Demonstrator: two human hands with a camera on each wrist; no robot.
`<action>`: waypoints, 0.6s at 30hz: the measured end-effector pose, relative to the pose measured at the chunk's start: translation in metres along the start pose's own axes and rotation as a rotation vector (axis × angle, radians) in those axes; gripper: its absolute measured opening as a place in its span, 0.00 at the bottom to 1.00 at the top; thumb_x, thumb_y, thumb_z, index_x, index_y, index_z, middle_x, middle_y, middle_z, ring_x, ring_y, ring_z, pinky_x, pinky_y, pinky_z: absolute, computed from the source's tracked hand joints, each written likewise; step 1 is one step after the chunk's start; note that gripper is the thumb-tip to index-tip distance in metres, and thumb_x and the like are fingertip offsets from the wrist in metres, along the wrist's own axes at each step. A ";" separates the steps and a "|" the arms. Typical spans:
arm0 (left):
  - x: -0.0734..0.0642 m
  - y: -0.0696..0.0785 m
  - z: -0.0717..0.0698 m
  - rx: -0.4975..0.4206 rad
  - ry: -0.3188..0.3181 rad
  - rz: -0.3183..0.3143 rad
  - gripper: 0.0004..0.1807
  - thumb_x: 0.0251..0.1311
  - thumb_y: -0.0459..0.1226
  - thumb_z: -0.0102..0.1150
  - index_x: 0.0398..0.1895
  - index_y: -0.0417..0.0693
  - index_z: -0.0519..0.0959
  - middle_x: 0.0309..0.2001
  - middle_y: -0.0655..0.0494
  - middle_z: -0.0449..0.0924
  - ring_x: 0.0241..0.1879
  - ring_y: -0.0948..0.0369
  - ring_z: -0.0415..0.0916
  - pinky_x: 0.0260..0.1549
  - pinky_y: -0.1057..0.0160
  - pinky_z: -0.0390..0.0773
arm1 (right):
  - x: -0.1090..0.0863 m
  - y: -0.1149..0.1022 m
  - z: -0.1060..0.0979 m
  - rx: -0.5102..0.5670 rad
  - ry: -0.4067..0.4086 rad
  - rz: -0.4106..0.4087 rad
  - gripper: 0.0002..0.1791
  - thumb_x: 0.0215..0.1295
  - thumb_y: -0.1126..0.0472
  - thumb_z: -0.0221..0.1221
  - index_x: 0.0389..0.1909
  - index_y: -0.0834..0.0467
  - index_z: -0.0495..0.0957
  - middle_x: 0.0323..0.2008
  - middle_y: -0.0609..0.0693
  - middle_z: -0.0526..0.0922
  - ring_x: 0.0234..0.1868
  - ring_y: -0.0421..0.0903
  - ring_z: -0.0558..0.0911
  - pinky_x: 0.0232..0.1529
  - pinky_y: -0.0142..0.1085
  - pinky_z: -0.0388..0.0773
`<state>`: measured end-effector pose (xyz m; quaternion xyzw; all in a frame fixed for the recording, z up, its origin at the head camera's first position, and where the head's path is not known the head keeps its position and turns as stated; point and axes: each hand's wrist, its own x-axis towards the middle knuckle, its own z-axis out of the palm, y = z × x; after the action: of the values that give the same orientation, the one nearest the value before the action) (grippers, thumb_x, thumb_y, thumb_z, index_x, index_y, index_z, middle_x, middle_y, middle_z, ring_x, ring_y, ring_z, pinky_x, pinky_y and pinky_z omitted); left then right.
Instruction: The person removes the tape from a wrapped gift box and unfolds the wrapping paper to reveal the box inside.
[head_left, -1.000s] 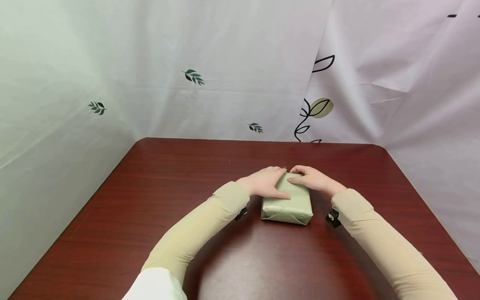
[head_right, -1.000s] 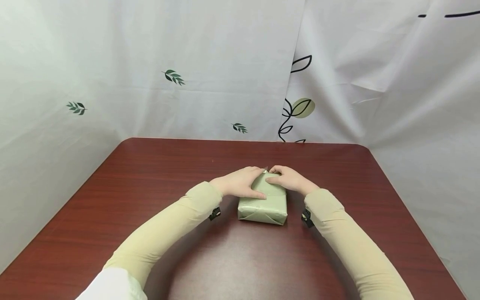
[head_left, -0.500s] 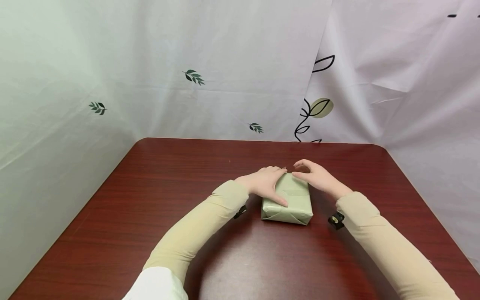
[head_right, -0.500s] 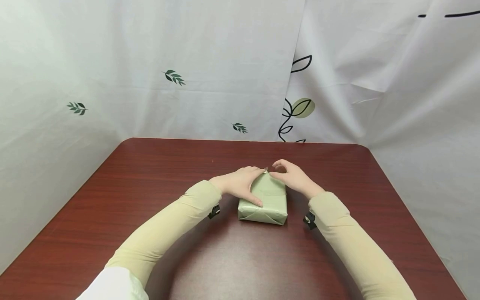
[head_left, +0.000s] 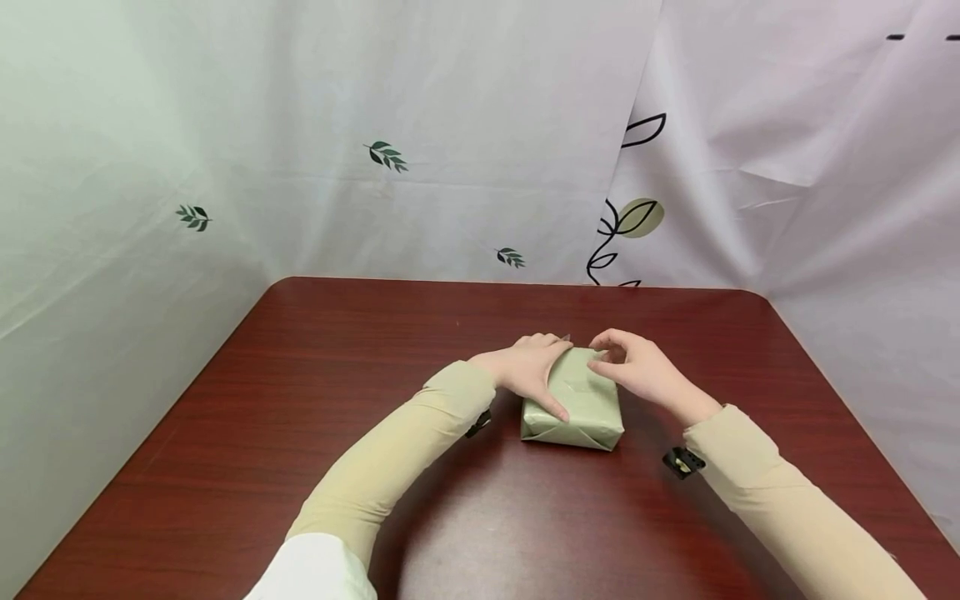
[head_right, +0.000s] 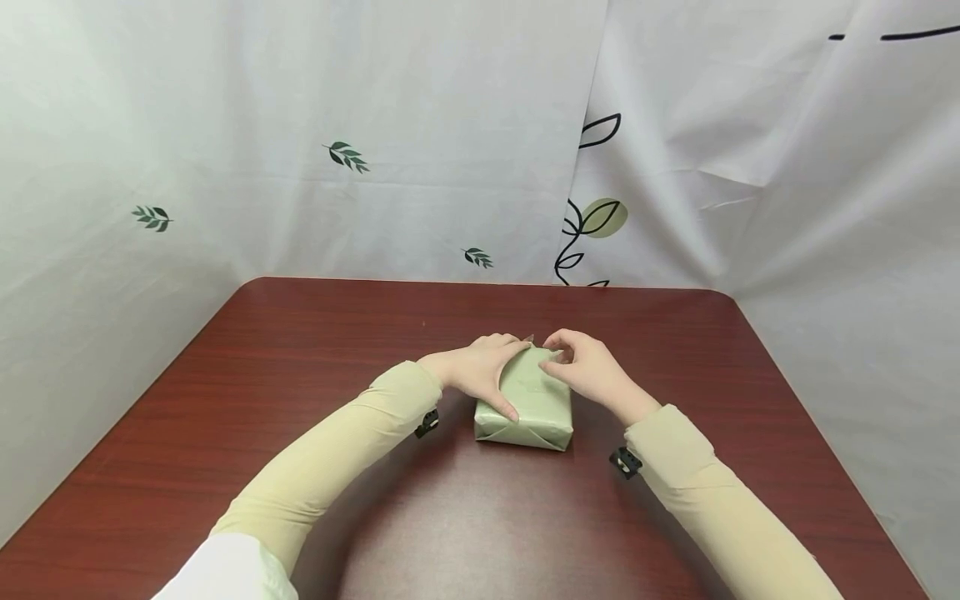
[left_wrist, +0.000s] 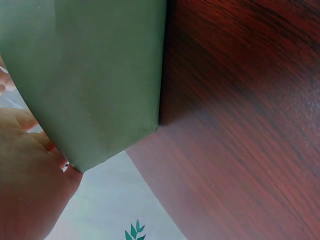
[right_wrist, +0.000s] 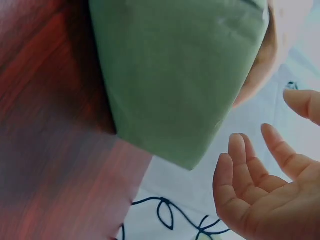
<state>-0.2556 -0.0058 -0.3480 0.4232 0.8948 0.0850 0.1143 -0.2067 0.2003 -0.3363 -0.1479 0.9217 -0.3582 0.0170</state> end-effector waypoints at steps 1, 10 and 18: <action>0.000 0.000 0.000 -0.001 0.001 -0.002 0.62 0.37 0.65 0.68 0.71 0.40 0.54 0.69 0.47 0.59 0.66 0.53 0.58 0.64 0.54 0.58 | -0.001 -0.001 0.001 -0.007 0.000 -0.013 0.16 0.60 0.59 0.61 0.47 0.61 0.76 0.46 0.58 0.81 0.44 0.52 0.81 0.41 0.40 0.76; 0.002 0.001 0.000 0.057 -0.008 -0.022 0.60 0.37 0.67 0.67 0.70 0.44 0.57 0.68 0.47 0.60 0.65 0.54 0.60 0.64 0.55 0.61 | -0.002 -0.003 0.014 -0.150 -0.005 -0.150 0.12 0.53 0.60 0.66 0.37 0.60 0.79 0.36 0.53 0.81 0.39 0.50 0.80 0.40 0.43 0.76; 0.001 0.005 -0.005 0.078 -0.028 -0.021 0.59 0.37 0.67 0.67 0.69 0.45 0.58 0.68 0.47 0.61 0.65 0.54 0.61 0.63 0.56 0.63 | -0.002 -0.007 0.020 -0.221 0.006 -0.158 0.13 0.49 0.57 0.69 0.32 0.58 0.79 0.32 0.50 0.79 0.35 0.46 0.78 0.39 0.41 0.75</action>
<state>-0.2540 -0.0019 -0.3422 0.4193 0.9000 0.0431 0.1110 -0.2005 0.1830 -0.3471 -0.2199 0.9411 -0.2551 -0.0303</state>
